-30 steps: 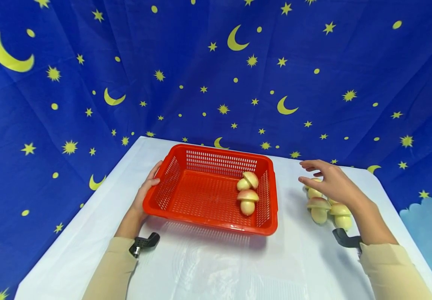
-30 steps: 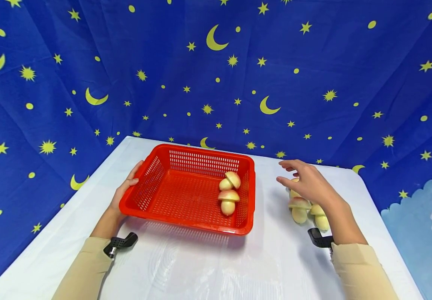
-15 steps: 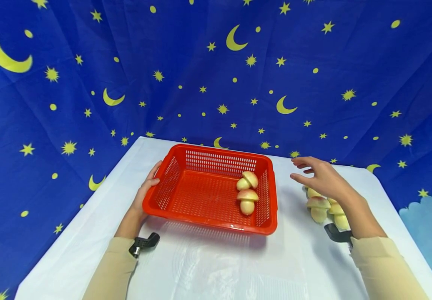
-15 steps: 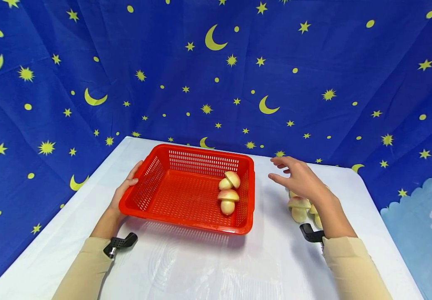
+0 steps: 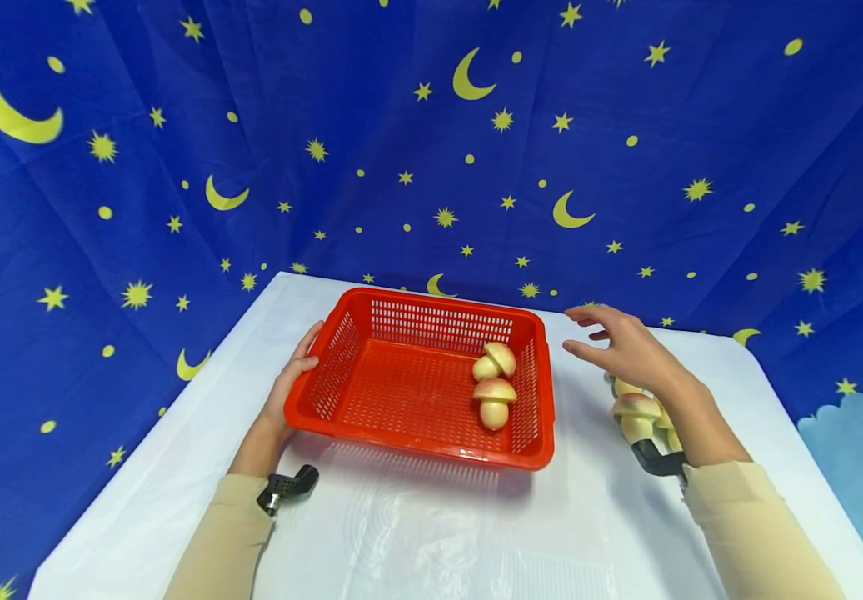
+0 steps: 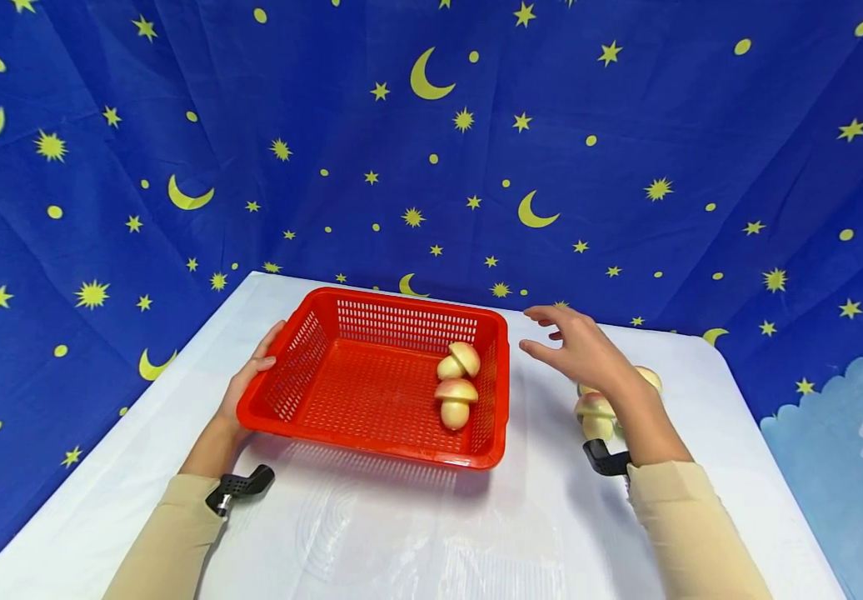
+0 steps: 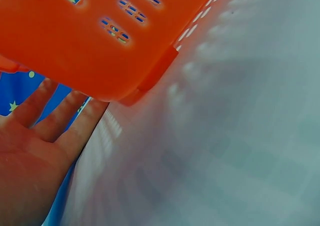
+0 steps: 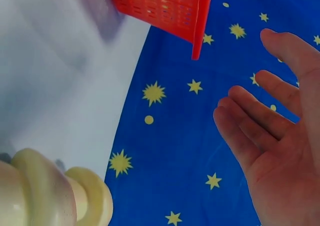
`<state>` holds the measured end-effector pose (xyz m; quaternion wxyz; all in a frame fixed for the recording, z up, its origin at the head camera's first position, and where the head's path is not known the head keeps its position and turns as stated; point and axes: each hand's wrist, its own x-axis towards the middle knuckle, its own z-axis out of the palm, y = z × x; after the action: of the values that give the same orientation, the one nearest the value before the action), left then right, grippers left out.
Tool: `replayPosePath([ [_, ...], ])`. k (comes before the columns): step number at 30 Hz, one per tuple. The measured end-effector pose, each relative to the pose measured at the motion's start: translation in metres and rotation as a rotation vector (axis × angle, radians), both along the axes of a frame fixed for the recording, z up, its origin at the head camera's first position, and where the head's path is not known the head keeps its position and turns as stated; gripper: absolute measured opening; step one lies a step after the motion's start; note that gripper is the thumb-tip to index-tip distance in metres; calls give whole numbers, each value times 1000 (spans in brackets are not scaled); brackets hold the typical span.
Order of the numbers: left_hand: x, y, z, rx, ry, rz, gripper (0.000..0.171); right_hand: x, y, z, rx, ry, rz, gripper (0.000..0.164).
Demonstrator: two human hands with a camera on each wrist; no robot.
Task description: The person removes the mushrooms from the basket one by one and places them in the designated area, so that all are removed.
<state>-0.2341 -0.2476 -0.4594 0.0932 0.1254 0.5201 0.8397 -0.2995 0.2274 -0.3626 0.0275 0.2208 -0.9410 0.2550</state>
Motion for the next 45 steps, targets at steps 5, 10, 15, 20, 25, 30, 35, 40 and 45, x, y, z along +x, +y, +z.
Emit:
replayPosePath([
  [5, 1, 1, 0, -2, -4, 4, 54, 0, -8, 1, -9, -21, -4, 62],
  [10, 0, 1, -1, -21, -7, 16, 54, -2, -15, 2, -21, -26, 0, 56],
  [15, 0, 1, -1, -24, -5, 16, 54, -4, -22, 1, -36, -36, 7, 57],
  [20, 0, 1, 0, -4, -6, 5, 54, -6, -29, 0, -44, -31, 45, 61],
  [25, 0, 1, 1, -7, -13, 10, 54, -9, -37, 0, -53, 1, 108, 56],
  [30, 0, 1, 1, -12, -8, 15, 54, -14, -43, -4, -45, 13, 136, 57],
  [35, 0, 1, 0, -14, -9, 15, 54, -15, -49, -7, -51, -13, 123, 60],
  [40, 0, 0, 0, -14, -11, 17, 54, -15, -55, -11, -50, -15, 115, 65],
  [45, 0, 0, 1, 10, -10, 8, 55, -16, -59, -17, -52, -4, 134, 65],
])
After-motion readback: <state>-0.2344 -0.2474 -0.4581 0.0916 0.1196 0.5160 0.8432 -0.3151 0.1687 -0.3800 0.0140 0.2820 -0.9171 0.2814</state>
